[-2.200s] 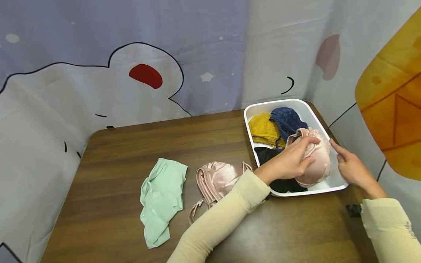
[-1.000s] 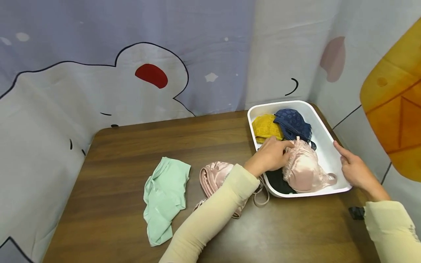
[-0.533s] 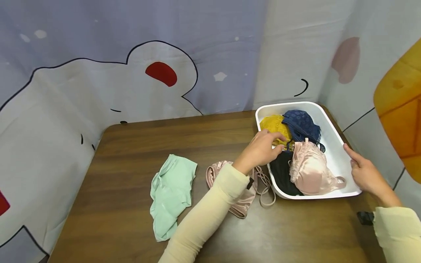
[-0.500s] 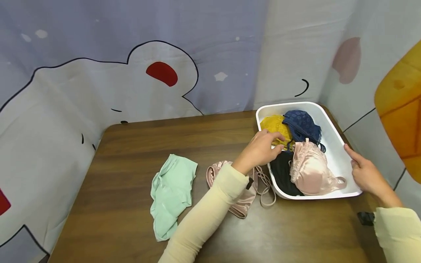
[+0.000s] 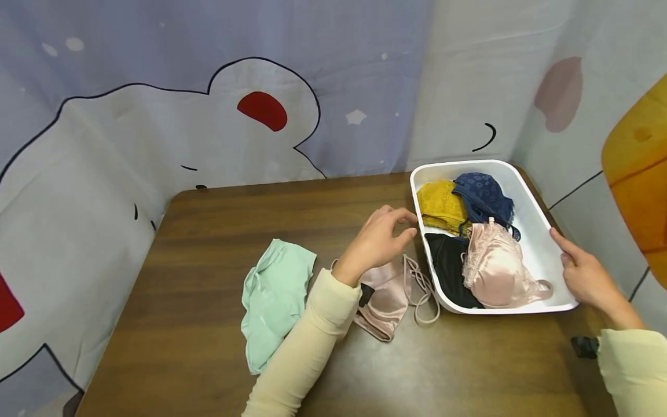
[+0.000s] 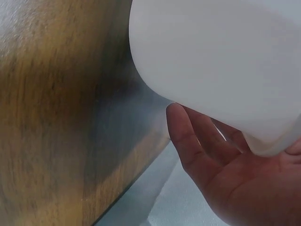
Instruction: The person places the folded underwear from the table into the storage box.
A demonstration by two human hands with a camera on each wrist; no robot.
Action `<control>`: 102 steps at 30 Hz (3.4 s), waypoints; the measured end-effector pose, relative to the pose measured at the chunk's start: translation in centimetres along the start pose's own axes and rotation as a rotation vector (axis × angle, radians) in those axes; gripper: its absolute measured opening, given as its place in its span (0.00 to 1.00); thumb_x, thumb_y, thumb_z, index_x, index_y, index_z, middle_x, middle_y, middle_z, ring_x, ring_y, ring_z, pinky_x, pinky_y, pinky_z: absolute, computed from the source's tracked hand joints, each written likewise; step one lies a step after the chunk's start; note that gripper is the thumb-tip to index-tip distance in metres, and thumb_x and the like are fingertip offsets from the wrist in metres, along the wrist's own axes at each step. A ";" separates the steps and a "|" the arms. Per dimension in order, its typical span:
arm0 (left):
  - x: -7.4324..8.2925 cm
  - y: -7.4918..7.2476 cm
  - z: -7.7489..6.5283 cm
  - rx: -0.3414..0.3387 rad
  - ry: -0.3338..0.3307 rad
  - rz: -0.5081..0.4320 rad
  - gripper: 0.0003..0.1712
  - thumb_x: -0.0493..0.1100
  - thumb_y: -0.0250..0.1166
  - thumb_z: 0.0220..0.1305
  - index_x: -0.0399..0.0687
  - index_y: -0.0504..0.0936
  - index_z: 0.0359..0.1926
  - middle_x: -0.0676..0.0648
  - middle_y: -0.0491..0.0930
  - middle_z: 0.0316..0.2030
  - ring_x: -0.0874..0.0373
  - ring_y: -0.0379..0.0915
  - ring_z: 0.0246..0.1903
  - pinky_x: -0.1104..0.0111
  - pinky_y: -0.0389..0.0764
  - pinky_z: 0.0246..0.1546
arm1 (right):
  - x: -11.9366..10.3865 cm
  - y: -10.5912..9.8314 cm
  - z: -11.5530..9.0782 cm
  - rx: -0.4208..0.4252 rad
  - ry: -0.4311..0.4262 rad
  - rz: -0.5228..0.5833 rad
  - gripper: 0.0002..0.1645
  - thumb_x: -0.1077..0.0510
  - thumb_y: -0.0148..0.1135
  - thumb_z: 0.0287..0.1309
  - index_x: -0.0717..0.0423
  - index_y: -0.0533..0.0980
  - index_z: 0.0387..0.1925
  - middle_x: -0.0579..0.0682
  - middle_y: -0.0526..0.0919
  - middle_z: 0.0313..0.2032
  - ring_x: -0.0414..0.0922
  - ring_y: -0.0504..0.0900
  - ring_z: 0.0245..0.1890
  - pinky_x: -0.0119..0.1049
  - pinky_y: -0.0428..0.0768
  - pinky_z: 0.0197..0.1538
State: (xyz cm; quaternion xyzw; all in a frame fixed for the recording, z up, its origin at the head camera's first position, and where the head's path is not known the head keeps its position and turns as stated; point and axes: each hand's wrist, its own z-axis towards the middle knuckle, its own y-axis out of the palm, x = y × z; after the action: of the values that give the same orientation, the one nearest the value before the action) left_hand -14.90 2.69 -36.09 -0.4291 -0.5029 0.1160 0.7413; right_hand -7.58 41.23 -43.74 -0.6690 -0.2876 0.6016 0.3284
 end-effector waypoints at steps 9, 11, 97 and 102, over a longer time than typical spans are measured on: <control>-2.6 -1.8 -3.2 0.046 -0.078 0.001 0.14 0.46 0.60 0.65 0.51 0.80 0.50 0.49 0.74 0.43 0.55 0.71 0.44 0.66 0.69 0.45 | 0.4 0.2 -0.1 0.010 -0.024 -0.002 0.30 0.63 0.30 0.70 0.53 0.45 0.72 0.79 0.50 0.62 0.76 0.51 0.60 0.68 0.49 0.58; -3.6 -2.6 -4.2 0.084 -0.116 -0.002 0.13 0.45 0.61 0.65 0.51 0.80 0.49 0.48 0.75 0.44 0.53 0.71 0.43 0.64 0.70 0.44 | 0.4 0.2 -0.1 0.016 -0.030 -0.008 0.30 0.63 0.30 0.70 0.53 0.46 0.72 0.80 0.51 0.61 0.76 0.53 0.59 0.68 0.50 0.58; -14.1 -12.4 -13.8 0.634 -0.185 -0.100 0.12 0.29 0.63 0.55 0.38 0.71 0.40 0.38 0.76 0.45 0.53 0.68 0.49 0.59 0.64 0.51 | 0.5 0.4 -0.4 0.011 0.046 0.009 0.31 0.60 0.28 0.71 0.46 0.43 0.73 0.76 0.46 0.65 0.76 0.47 0.62 0.69 0.46 0.58; -13.4 -13.0 -13.0 0.688 -0.165 -0.115 0.12 0.29 0.63 0.56 0.37 0.71 0.41 0.41 0.76 0.42 0.55 0.69 0.42 0.68 0.65 0.46 | 0.3 0.5 -0.2 0.014 0.033 0.009 0.31 0.60 0.28 0.71 0.46 0.44 0.73 0.77 0.49 0.64 0.76 0.49 0.61 0.68 0.47 0.58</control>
State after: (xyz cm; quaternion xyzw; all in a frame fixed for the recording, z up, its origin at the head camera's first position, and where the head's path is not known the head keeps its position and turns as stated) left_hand -13.54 -20.03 -36.63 -0.1146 -0.5162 0.2707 0.8044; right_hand -7.30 41.17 -44.32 -0.6780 -0.2749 0.5938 0.3349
